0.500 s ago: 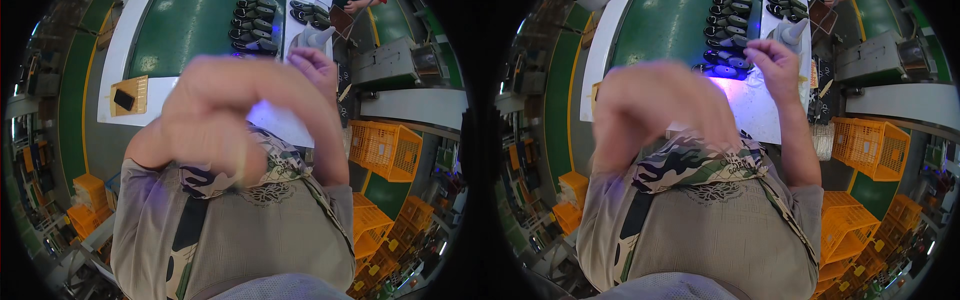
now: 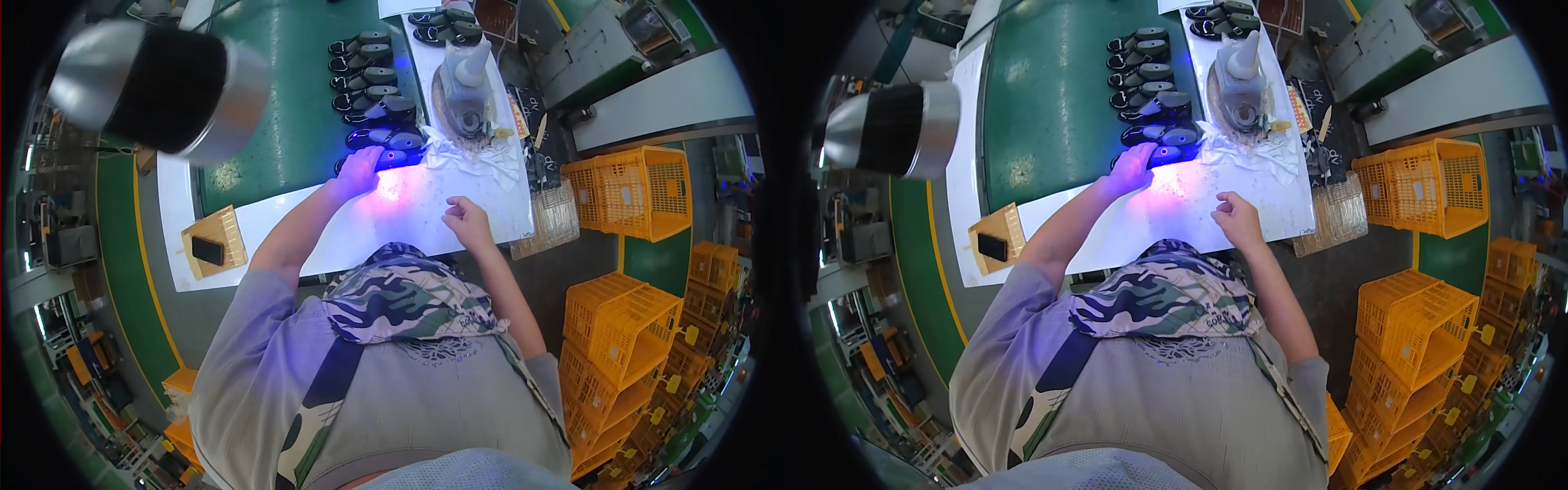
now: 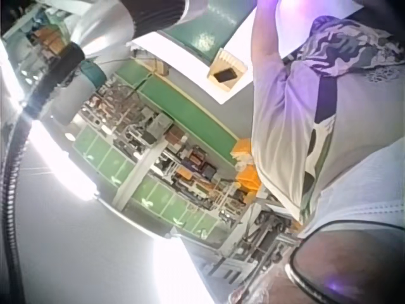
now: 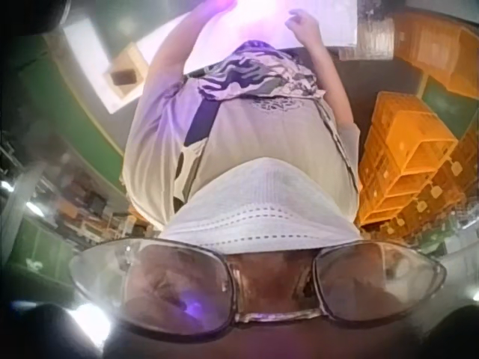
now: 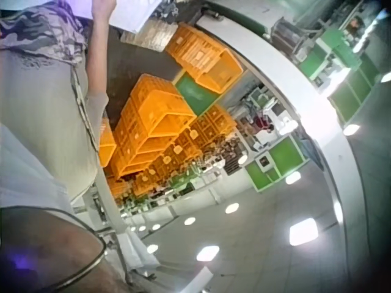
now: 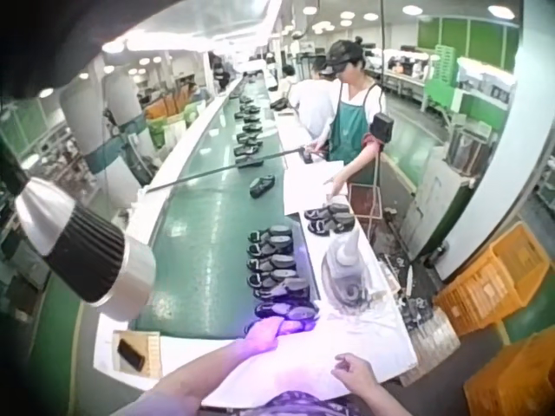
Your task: The person wipes the exterior of black shoes with a small cloth or sponge. The person picks up a shoe from a table, wipes it thoroughly, and places it back down, repeating this process for multiple shoes. A UV light is used to inspect the shoes during the process.
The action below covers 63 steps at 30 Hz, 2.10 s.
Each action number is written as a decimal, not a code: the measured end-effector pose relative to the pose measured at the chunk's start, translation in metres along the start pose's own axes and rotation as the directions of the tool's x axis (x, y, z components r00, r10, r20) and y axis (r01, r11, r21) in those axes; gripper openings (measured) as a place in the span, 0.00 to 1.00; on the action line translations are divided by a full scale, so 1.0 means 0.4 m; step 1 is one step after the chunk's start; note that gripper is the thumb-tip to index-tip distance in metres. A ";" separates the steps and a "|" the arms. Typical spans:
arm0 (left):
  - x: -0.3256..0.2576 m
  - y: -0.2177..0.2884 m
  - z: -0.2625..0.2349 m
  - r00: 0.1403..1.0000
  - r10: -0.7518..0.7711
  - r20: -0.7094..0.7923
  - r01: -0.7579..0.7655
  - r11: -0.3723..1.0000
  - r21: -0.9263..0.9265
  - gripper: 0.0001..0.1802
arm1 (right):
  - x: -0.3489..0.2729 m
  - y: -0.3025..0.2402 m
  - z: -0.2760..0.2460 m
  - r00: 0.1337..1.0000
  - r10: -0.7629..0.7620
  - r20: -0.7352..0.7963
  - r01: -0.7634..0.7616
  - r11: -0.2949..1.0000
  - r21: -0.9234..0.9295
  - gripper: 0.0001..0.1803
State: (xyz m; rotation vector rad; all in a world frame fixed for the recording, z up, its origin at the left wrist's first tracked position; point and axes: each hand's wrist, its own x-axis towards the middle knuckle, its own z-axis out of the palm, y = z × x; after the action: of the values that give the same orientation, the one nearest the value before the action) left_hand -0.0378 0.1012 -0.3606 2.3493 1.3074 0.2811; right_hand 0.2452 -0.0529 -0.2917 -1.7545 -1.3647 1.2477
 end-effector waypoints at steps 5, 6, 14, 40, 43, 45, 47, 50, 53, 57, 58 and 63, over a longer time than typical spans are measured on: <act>0.056 -0.001 -0.016 0.989 0.038 0.140 -0.049 0.996 0.078 0.22 | 0.127 0.002 0.028 1.000 0.003 -0.031 -0.005 0.997 -0.077 0.33; 0.052 -0.003 -0.015 0.994 0.052 0.091 -0.060 0.995 0.082 0.22 | 0.170 0.011 0.048 1.000 -0.014 -0.024 0.012 0.996 -0.087 0.33; 0.071 -0.003 0.006 0.990 0.112 -0.081 -0.106 0.992 0.067 0.26 | 0.483 0.013 0.259 0.996 0.027 -0.085 -0.046 0.971 -0.234 0.40; 0.362 -0.249 -0.068 0.955 -0.294 -0.032 0.287 0.946 -0.151 0.20 | 0.426 -0.600 -0.171 0.731 -0.635 0.248 0.184 0.534 0.825 0.08; 0.330 -0.202 -0.099 0.963 -0.268 -0.004 0.266 0.953 0.143 0.26 | 0.258 -0.666 -0.268 0.408 -0.905 0.120 0.112 0.180 0.977 0.19; 0.322 -0.175 -0.106 0.944 -0.329 0.000 0.326 0.937 0.123 0.26 | 0.174 -0.686 -0.274 0.345 -0.939 0.013 -0.018 0.007 1.000 0.23; 0.293 -0.138 -0.088 0.911 -0.360 -0.200 0.385 0.917 0.105 0.30 | 0.121 -0.693 -0.272 0.306 -0.951 -0.039 -0.109 -0.076 0.991 0.26; 0.254 -0.117 -0.064 0.828 -0.449 -0.337 0.452 0.889 -0.072 0.33 | 0.079 -0.701 -0.215 0.186 -0.933 -0.309 -0.112 -0.333 0.936 0.32; 0.226 -0.083 -0.043 0.675 -0.682 -0.281 0.595 0.728 -0.339 0.35 | 0.025 -0.718 -0.205 0.205 -0.900 -0.386 -0.104 -0.412 0.905 0.34; 0.224 -0.122 0.002 0.437 -0.885 0.161 0.520 0.102 -0.848 0.34 | -0.027 -0.724 -0.226 0.289 -0.912 -0.292 -0.205 -0.357 0.911 0.33; 0.229 -0.142 0.002 0.502 -0.821 0.271 0.505 0.023 -0.863 0.42 | -0.032 -0.731 -0.226 0.311 -0.902 -0.299 -0.214 -0.373 0.903 0.33; 0.285 -0.126 0.010 0.419 -0.764 0.490 0.399 -0.330 -0.855 0.44 | -0.019 -0.731 -0.245 0.313 -0.878 -0.361 -0.191 -0.431 0.882 0.32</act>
State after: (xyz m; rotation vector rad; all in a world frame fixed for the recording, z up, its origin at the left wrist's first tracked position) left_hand -0.0136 0.2194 -0.3914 0.1796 1.5338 0.8305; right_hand 0.2174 0.0384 0.0018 0.8436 -0.6171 1.5261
